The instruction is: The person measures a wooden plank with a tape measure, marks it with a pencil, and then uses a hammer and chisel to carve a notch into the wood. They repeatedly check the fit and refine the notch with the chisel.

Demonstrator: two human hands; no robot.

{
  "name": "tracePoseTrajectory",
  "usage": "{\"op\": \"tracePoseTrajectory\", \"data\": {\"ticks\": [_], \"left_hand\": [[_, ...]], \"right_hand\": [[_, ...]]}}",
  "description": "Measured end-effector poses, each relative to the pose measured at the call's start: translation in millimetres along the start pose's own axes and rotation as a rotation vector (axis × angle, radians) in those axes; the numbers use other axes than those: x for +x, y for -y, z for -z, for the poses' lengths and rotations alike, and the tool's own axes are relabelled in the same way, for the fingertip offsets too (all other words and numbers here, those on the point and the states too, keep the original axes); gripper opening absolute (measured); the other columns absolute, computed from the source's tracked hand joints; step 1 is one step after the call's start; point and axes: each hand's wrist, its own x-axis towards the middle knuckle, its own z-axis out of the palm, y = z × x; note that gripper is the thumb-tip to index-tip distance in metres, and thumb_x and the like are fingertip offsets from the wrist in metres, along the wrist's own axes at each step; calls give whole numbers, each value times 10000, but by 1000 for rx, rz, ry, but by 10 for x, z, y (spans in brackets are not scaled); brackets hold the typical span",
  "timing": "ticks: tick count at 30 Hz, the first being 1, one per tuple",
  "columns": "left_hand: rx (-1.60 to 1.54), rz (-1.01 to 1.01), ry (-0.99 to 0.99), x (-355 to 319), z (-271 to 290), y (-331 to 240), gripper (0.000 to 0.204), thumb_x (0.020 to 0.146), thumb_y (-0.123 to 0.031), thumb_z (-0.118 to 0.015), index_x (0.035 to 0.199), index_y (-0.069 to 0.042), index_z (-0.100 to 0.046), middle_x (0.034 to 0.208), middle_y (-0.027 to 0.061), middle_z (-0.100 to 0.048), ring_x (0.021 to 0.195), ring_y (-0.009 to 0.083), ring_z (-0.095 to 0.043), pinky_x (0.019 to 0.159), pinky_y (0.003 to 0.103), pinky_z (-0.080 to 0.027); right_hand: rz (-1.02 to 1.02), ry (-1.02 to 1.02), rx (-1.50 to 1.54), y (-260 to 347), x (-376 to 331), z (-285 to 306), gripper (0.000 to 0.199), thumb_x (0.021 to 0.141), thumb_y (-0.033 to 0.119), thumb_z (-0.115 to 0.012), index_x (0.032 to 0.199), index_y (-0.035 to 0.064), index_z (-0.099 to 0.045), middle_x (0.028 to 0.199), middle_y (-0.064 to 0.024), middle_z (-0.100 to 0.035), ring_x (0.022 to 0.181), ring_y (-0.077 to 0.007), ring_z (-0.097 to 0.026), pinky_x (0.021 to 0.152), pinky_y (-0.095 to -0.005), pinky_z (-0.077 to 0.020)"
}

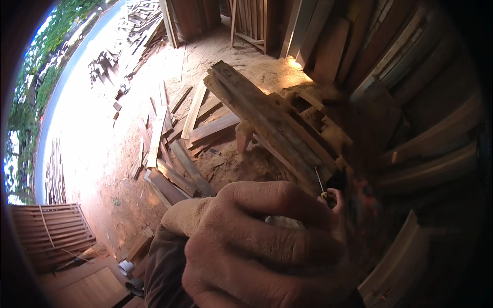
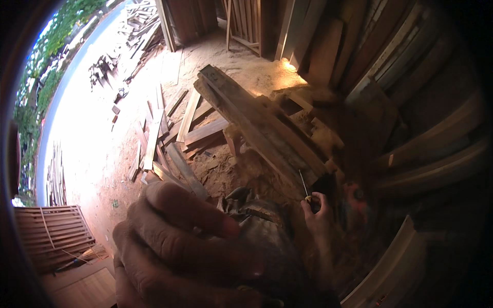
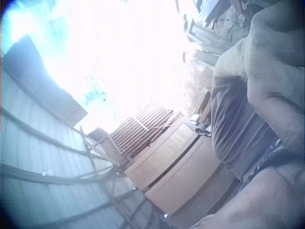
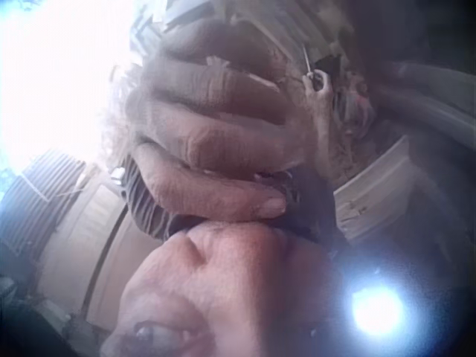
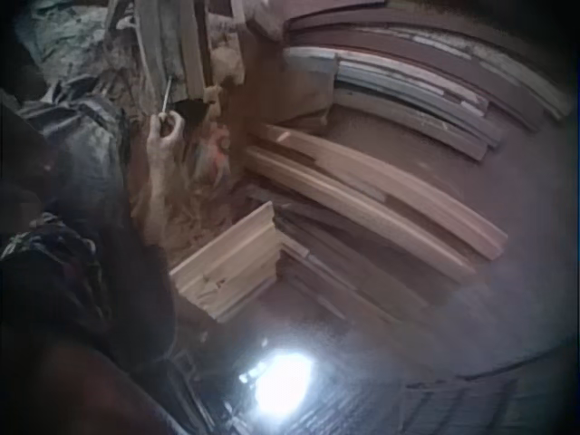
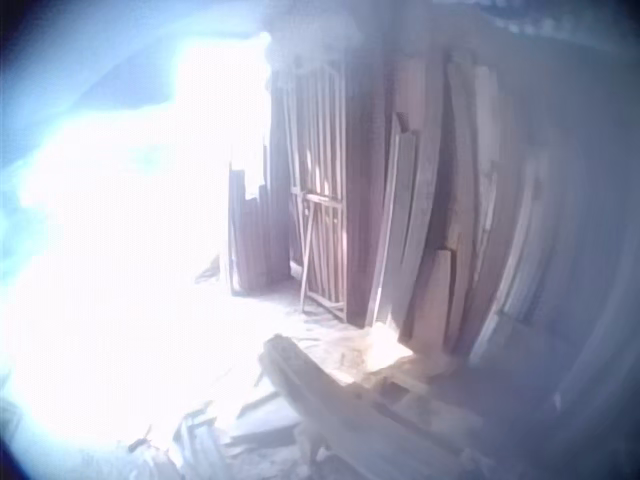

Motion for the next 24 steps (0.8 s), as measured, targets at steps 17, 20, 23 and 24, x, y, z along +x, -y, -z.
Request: {"op": "tracePoseTrajectory", "data": {"ticks": [17, 20, 23, 24], "left_hand": [[145, -234, -163, 218, -49, 51, 378, 914, -292, -831, 1140, -10, -721, 912, 78, -750, 796, 197, -750, 712, 342, -551], [116, 47, -133, -41, -111, 611, 368, 918, -294, -831, 1120, -5, -726, 875, 69, -751, 764, 185, -751, 686, 328, -550], [369, 640, 142, -1022, -349, 1509, 584, 861, -339, -848, 1352, -107, -632, 1219, 121, -683, 1202, 294, -680, 939, 461, -559], [527, 761, 370, -1497, -366, 1694, 700, 846, -375, -851, 1431, -113, -573, 1336, 138, -625, 1309, 321, -598, 1002, 516, -510]], "right_hand": [[145, -160, 303, 286, -244, -27, 89, 988, 26, -693, 1075, 25, -709, 1194, -93, -704, 843, -138, -657, 701, -280, -536], [214, -205, 158, 248, -110, 161, 64, 1003, 46, -676, 1053, 15, -702, 1140, -98, -716, 824, -146, -668, 709, -293, -545], [302, -170, 121, 291, -72, 152, 64, 1010, 53, -669, 1038, 1, -693, 1111, -110, -722, 801, -159, -675, 735, -294, -552], [297, -154, 66, 278, -82, 169, 66, 1010, 54, -670, 1036, -3, -693, 1111, -113, -722, 793, -158, -675, 736, -293, -551]]}}
